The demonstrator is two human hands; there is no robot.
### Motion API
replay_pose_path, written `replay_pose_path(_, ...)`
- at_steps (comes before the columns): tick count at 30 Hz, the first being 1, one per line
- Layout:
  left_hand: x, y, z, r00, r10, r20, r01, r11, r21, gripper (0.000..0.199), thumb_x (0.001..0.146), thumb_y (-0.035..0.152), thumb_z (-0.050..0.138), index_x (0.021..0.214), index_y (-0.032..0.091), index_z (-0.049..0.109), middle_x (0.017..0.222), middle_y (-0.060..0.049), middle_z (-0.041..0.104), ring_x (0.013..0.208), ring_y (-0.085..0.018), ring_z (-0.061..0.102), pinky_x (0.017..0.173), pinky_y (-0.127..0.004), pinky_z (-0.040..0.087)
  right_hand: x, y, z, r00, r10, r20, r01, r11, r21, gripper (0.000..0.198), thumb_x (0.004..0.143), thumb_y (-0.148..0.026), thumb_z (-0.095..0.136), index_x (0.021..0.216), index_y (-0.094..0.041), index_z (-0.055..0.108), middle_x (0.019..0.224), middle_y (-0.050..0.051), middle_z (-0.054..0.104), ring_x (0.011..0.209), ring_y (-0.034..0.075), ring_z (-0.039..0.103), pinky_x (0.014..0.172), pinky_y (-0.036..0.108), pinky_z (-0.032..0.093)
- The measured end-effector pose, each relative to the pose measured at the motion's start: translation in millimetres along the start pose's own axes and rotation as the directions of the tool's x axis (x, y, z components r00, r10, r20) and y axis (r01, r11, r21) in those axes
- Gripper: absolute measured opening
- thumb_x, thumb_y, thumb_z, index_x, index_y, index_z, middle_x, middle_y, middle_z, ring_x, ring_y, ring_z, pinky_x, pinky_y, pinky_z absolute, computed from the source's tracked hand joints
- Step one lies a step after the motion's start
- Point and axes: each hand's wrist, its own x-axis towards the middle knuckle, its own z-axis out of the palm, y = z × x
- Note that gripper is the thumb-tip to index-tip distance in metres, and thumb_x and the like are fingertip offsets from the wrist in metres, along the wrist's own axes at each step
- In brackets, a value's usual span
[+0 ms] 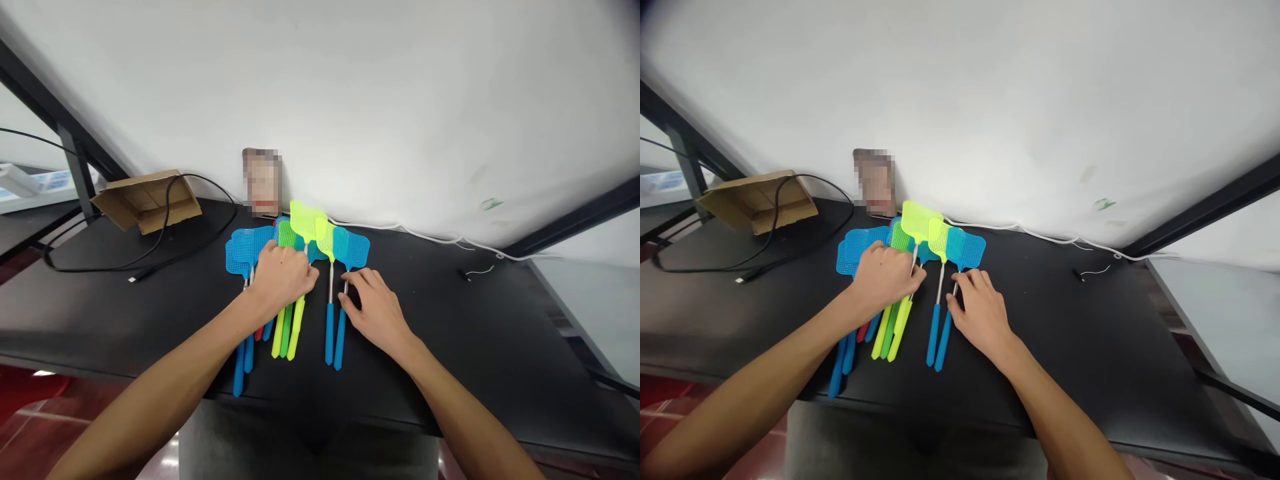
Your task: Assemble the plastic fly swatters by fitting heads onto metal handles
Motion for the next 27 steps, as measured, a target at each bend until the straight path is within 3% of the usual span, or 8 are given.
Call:
replay_pose_path(6,9,-15,-12,0.967,-0.229,-0.112,0.169,0.905,-0.39,0.035,0.081,0.026,0.053,0.052,0.021,0.035,0.046,0.001,0.038,0.046,-0.013,0.031,0.055,-0.032,0.023,-1,-2,1,0.999,-0.036,-0.006,0.036,0.999,-0.015,0.04,0.101,-0.038,0.049,0.136,-0.02,0.055,0.122,0.012,0.061,0.115,0.03,0.055,0.076,0.042,0.058)
replay_pose_path(10,12,-20,-19,0.935,-0.31,-0.174,0.13,0.753,-0.646,0.034,0.083,0.021,0.05,0.056,0.021,0.03,0.052,0.004,0.028,0.049,-0.011,0.027,0.054,-0.031,0.02,-2,-2,4,0.997,-0.081,0.0,0.081,0.997,-0.022,0.044,0.102,-0.038,0.048,0.141,-0.018,0.053,0.122,0.014,0.06,0.115,0.031,0.055,0.078,0.044,0.059)
replay_pose_path(13,11,-15,-18,0.929,-0.317,-0.192,0.056,0.633,-0.772,0.031,0.088,0.022,0.051,0.061,0.02,0.037,0.057,0.005,0.032,0.055,-0.011,0.034,0.056,-0.028,0.025,-2,-3,7,0.995,-0.101,-0.008,0.101,0.995,0.023,0.044,0.102,-0.035,0.047,0.143,-0.018,0.052,0.121,0.014,0.06,0.115,0.031,0.055,0.085,0.046,0.058)
replay_pose_path(16,7,0,-12,0.964,-0.252,-0.086,0.039,0.454,-0.89,0.03,0.092,0.027,0.052,0.065,0.02,0.044,0.057,0.005,0.039,0.055,-0.011,0.039,0.056,-0.026,0.031,-3,-7,6,0.986,-0.166,-0.008,0.166,0.981,0.097,0.043,0.102,-0.029,0.048,0.143,-0.017,0.05,0.125,0.014,0.06,0.115,0.03,0.055,0.096,0.048,0.053)
replay_pose_path(19,1,17,-2,0.986,-0.143,0.082,0.117,0.256,-0.96,0.031,0.095,0.032,0.053,0.067,0.02,0.049,0.051,0.006,0.044,0.049,-0.011,0.044,0.053,-0.025,0.034,-2,-9,3,0.971,-0.24,0.016,0.235,0.96,0.15,0.041,0.1,-0.024,0.051,0.141,-0.018,0.053,0.131,0.014,0.06,0.115,0.03,0.054,0.099,0.051,0.048)
replay_pose_path(21,-3,24,4,0.984,-0.1,0.148,0.164,0.18,-0.97,0.032,0.097,0.036,0.052,0.07,0.02,0.051,0.051,0.006,0.046,0.048,-0.011,0.046,0.052,-0.024,0.036,0,-6,-1,0.963,-0.264,0.044,0.248,0.942,0.227,0.04,0.098,-0.02,0.054,0.137,-0.021,0.057,0.132,0.013,0.061,0.115,0.029,0.055,0.1,0.049,0.047)
replay_pose_path(24,-6,28,10,0.977,-0.048,0.21,0.214,0.135,-0.967,0.032,0.1,0.039,0.05,0.074,0.02,0.052,0.054,0.006,0.046,0.05,-0.011,0.046,0.051,-0.024,0.035,5,8,-8,0.988,-0.142,0.061,0.101,0.892,0.44,0.032,0.095,-0.016,0.054,0.124,-0.023,0.066,0.118,0.008,0.069,0.103,0.023,0.063,0.092,0.042,0.051)
replay_pose_path(27,-8,28,14,0.975,-0.001,0.221,0.218,0.146,-0.965,0.032,0.1,0.039,0.052,0.075,0.02,0.05,0.059,0.006,0.044,0.051,-0.01,0.043,0.051,-0.024,0.033,10,22,-13,0.992,0.111,0.065,-0.126,0.724,0.678,0.024,0.099,-0.025,0.052,0.113,-0.021,0.07,0.103,0.007,0.073,0.085,0.02,0.066,0.077,0.035,0.053)
